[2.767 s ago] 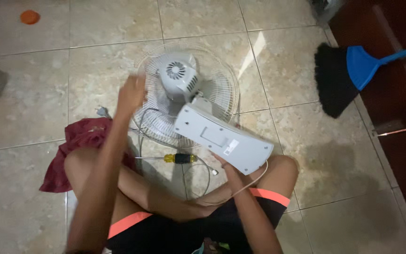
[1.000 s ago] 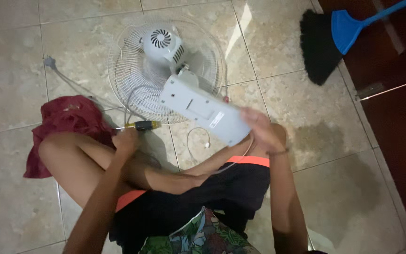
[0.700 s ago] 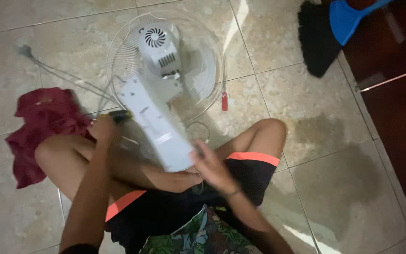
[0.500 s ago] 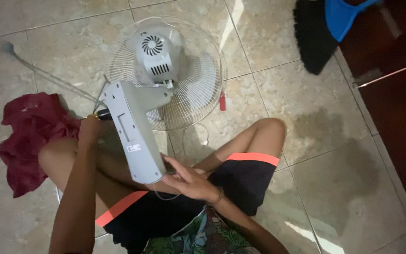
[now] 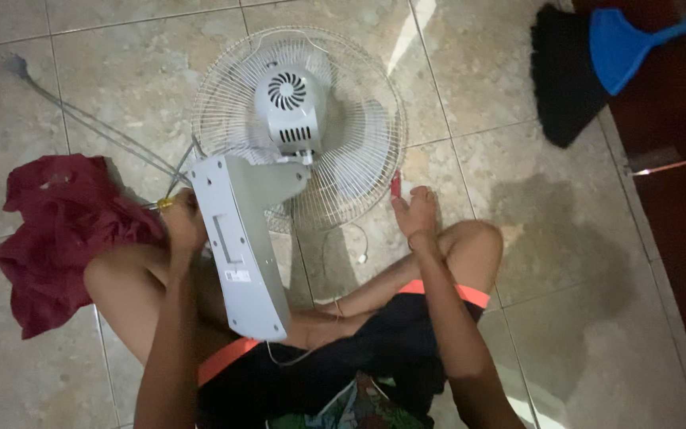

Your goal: The person sits on the floor and uses a screwdriver to remove and reattach screws on the back panel of a white pedestal fan. They repeatedly loosen and tighten screws, reposition the fan, and handle the fan's base and rear housing throughout the clip.

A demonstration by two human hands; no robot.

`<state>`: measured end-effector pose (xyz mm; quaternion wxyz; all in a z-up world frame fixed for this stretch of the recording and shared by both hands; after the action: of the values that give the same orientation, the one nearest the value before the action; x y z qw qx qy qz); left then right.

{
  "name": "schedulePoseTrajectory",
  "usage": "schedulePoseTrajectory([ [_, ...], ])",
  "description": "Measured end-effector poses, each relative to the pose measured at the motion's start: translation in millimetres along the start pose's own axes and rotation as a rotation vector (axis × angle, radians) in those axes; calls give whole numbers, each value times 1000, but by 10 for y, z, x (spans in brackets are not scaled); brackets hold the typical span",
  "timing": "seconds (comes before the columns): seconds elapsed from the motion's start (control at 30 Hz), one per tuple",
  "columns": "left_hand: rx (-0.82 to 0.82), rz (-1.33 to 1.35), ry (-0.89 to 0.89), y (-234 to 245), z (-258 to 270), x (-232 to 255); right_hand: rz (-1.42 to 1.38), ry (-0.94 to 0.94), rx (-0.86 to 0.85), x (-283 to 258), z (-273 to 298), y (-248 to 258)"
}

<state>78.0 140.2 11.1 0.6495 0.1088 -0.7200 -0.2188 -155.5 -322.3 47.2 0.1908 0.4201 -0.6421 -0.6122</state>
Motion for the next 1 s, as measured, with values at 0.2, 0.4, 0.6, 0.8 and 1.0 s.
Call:
schedulePoseTrajectory([
  [0.2, -102, -184, -132, -99, -17, 70, 90, -137, -106, -226, -32, 158],
  [0.4, -145, 73, -97, -160, 109, 24, -15, -179, -79, -86, -123, 38],
  [0.6, -268, 211, -31, -175, 516, 435, -279, -360, 38, 175, -202, -66],
  [0.8, -368, 356, -55, -214, 177, 1033, -35, -485, -254, -28, -186, -4],
  [1.0, -466, 455, -57, -243, 60, 1251, 356, 2, 80, 19, -157, 690],
])
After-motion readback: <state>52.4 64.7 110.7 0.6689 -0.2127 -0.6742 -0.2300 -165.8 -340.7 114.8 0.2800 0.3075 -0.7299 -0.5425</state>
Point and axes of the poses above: each hand's wrist, its own z-axis away from the middle knuckle, its own y-axis out of the back of the hand, x = y × z, the point moved 4 cm from there along -z, towards the middle knuckle, and after that the axes turned 8 degrees about z, right-handed, at the moved point
